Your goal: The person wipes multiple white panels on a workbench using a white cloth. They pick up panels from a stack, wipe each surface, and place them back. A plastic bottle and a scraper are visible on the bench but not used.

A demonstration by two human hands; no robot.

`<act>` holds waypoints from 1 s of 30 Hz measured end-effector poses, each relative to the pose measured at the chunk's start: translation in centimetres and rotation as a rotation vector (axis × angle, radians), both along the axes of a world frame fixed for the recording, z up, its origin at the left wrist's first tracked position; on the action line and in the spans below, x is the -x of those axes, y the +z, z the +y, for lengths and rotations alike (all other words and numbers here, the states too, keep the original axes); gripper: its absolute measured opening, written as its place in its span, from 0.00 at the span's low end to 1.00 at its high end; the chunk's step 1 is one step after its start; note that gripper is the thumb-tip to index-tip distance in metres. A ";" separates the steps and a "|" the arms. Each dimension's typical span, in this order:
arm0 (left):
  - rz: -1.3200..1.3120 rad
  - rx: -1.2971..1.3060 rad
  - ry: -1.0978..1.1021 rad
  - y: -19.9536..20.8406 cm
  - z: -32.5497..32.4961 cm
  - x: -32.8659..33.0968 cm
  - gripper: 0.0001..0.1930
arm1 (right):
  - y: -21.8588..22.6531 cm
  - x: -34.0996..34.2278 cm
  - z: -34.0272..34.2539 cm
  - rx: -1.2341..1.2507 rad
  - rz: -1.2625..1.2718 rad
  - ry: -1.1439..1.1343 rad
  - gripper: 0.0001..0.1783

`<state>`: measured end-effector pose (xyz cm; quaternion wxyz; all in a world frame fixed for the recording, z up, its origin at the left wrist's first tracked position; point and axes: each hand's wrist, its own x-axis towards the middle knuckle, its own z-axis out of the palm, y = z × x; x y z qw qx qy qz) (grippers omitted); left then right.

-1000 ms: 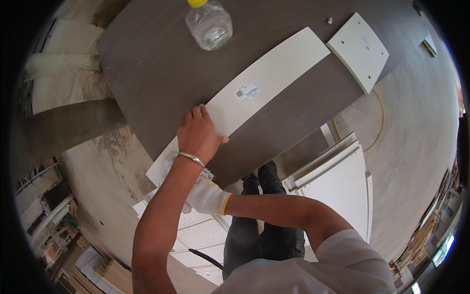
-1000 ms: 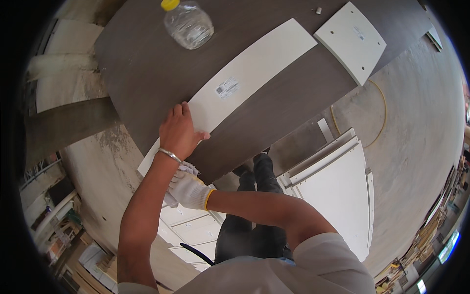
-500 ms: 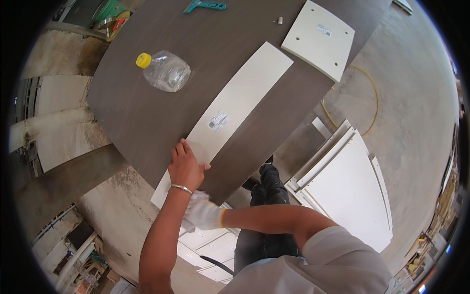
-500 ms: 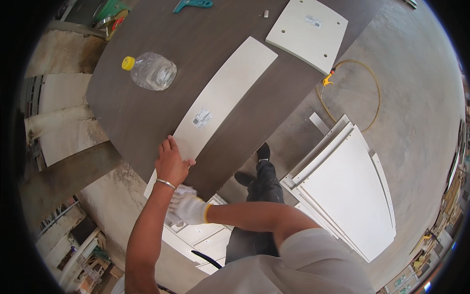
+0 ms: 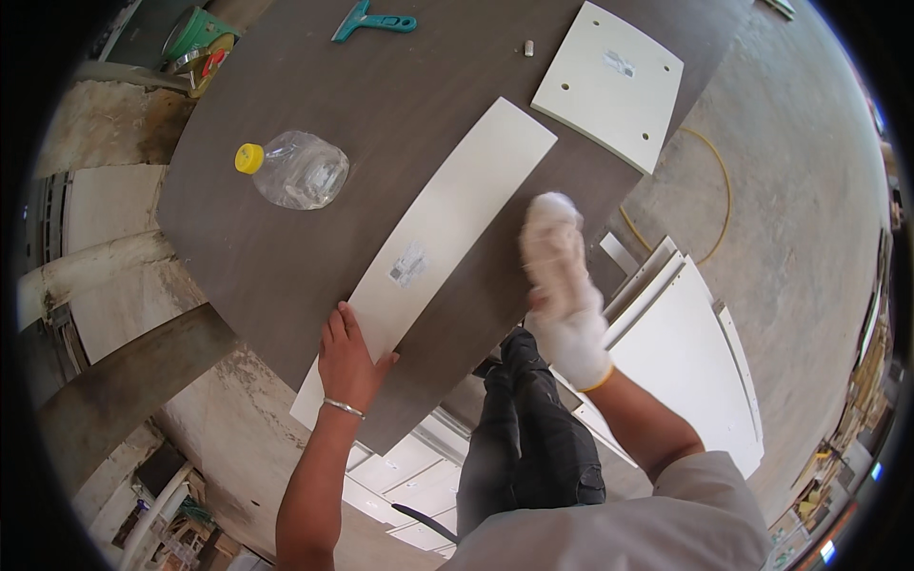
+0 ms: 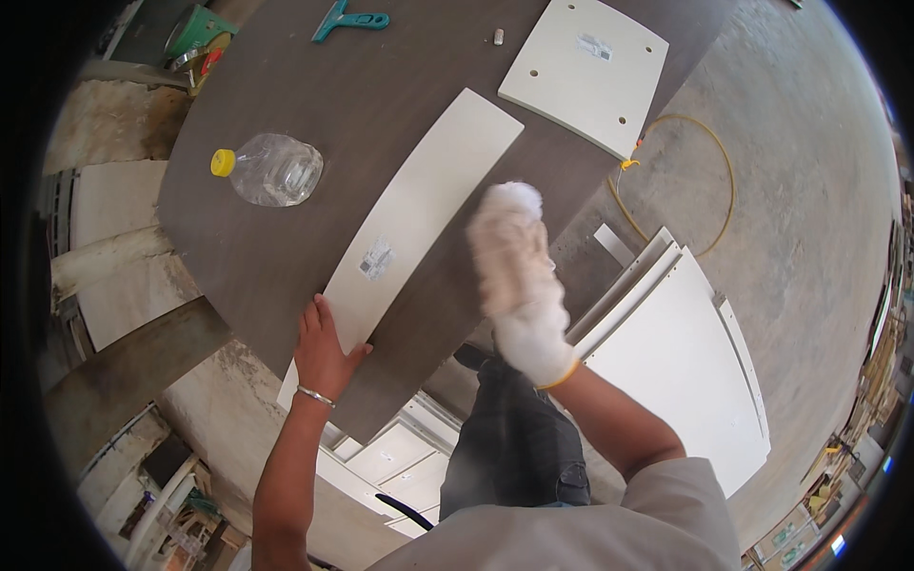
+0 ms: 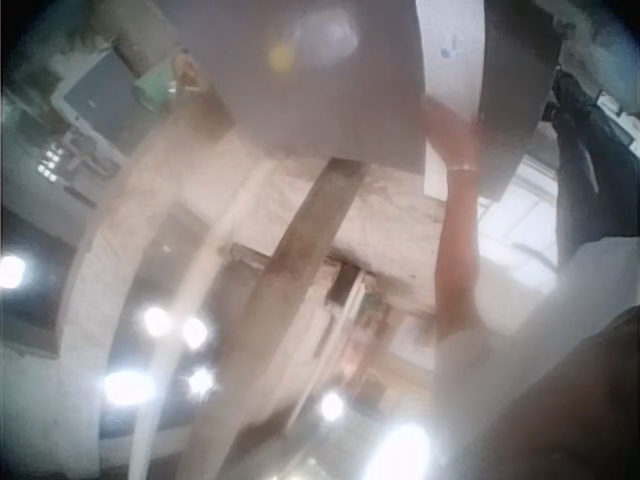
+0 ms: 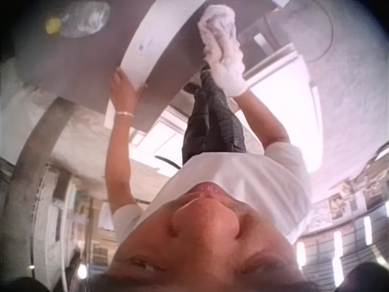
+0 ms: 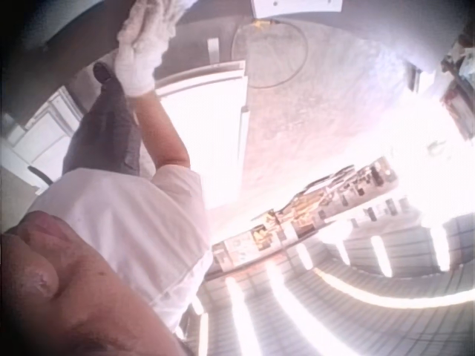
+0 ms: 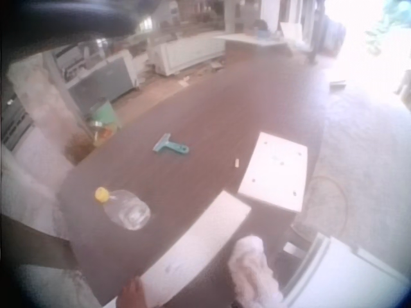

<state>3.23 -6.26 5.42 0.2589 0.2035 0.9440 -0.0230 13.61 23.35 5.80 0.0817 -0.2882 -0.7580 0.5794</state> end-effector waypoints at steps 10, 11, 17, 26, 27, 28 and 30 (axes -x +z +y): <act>-0.025 -0.052 0.075 -0.2 -3.5 -4.8 0.65 | -4.4 6.8 8.2 -0.954 -0.029 0.394 0.26; -0.022 -0.063 0.099 -0.1 -3.1 -4.9 0.65 | -4.1 6.3 10.2 -0.756 0.010 0.295 0.27; 0.140 -0.248 0.057 -1.3 1.3 -4.4 0.65 | -2.0 -1.2 16.1 0.425 0.230 -0.397 0.35; -0.010 -0.264 -0.085 1.3 1.1 -7.6 0.54 | -0.9 -10.4 15.0 1.015 0.482 -0.771 0.37; -0.042 -0.324 -0.103 2.0 0.4 -7.5 0.53 | -1.0 -11.1 15.1 0.993 0.474 -0.789 0.37; -0.078 -0.382 -0.117 2.3 -0.1 -7.0 0.52 | -1.1 -11.7 15.1 0.987 0.508 -0.756 0.37; -0.147 -0.421 -0.090 3.2 -1.7 -5.2 0.46 | -1.3 -12.7 15.1 0.960 0.482 -0.784 0.37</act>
